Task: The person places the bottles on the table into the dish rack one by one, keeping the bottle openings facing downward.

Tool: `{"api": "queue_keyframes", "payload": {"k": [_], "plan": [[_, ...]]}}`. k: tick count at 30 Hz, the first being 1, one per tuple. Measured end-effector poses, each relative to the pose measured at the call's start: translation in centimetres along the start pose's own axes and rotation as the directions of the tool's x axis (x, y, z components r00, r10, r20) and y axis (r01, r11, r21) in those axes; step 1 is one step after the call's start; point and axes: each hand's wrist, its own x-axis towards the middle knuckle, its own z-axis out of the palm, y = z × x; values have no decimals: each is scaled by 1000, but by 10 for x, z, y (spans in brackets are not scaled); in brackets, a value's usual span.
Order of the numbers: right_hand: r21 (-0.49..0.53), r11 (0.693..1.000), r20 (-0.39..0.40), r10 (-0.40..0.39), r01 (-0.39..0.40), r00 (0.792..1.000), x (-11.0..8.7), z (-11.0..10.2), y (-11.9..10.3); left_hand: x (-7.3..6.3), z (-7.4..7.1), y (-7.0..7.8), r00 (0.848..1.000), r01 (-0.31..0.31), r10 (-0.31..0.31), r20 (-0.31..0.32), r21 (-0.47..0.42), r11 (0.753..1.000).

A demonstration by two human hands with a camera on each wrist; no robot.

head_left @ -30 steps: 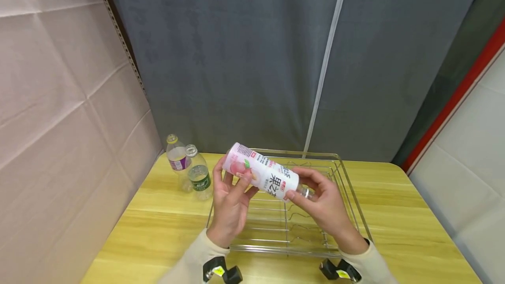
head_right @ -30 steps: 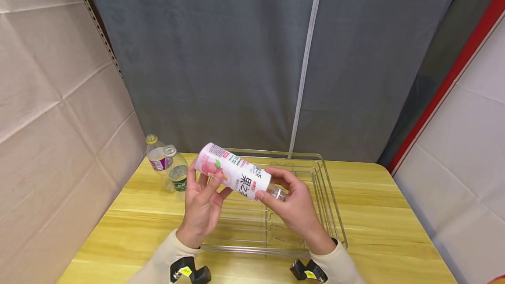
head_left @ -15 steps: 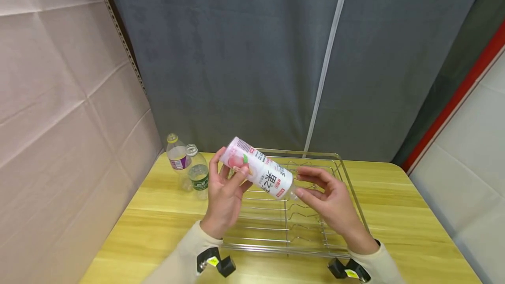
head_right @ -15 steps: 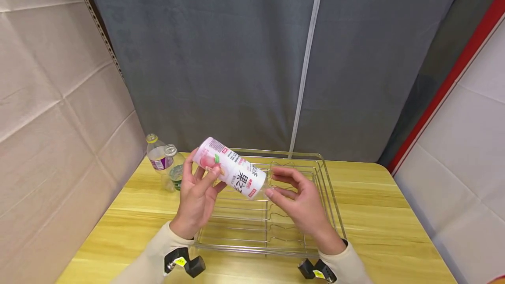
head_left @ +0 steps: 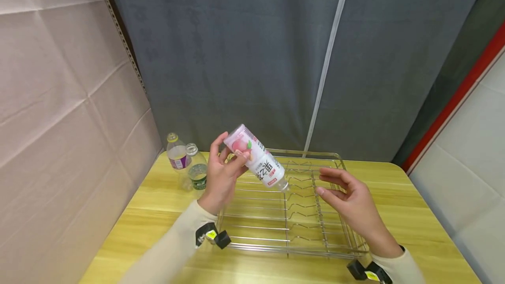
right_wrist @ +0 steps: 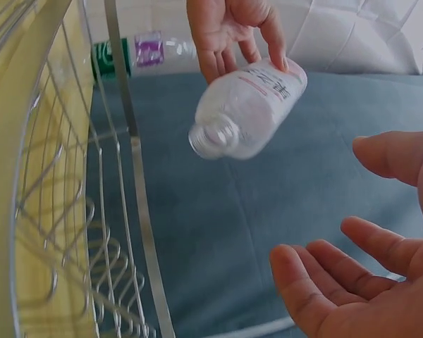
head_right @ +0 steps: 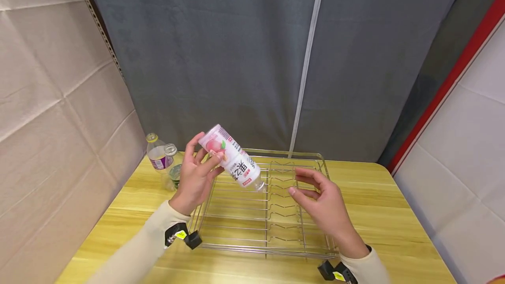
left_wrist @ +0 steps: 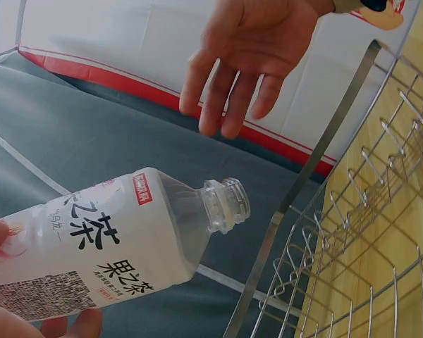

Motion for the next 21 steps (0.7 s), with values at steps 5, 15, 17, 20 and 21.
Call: {"api": "queue_keyframes", "payload": {"k": [5,15,17,20,21], "plan": [[-84,995,-33,44,-47,998,-5,-14,7,14,2,-1,1000,9,-9,22,35,999],[-230,964,-72,122,-136,990,-14,-37,26,40,10,-12,995,74,-86,59,173,982],[-253,954,-79,144,-160,986,-16,-41,31,45,10,-15,993,91,-105,57,203,975],[-272,942,-81,180,-196,980,-18,-46,39,51,9,-21,990,108,-126,59,243,964],[-274,939,-79,192,-207,978,-18,-48,41,54,8,-23,990,113,-132,58,253,961]]}}
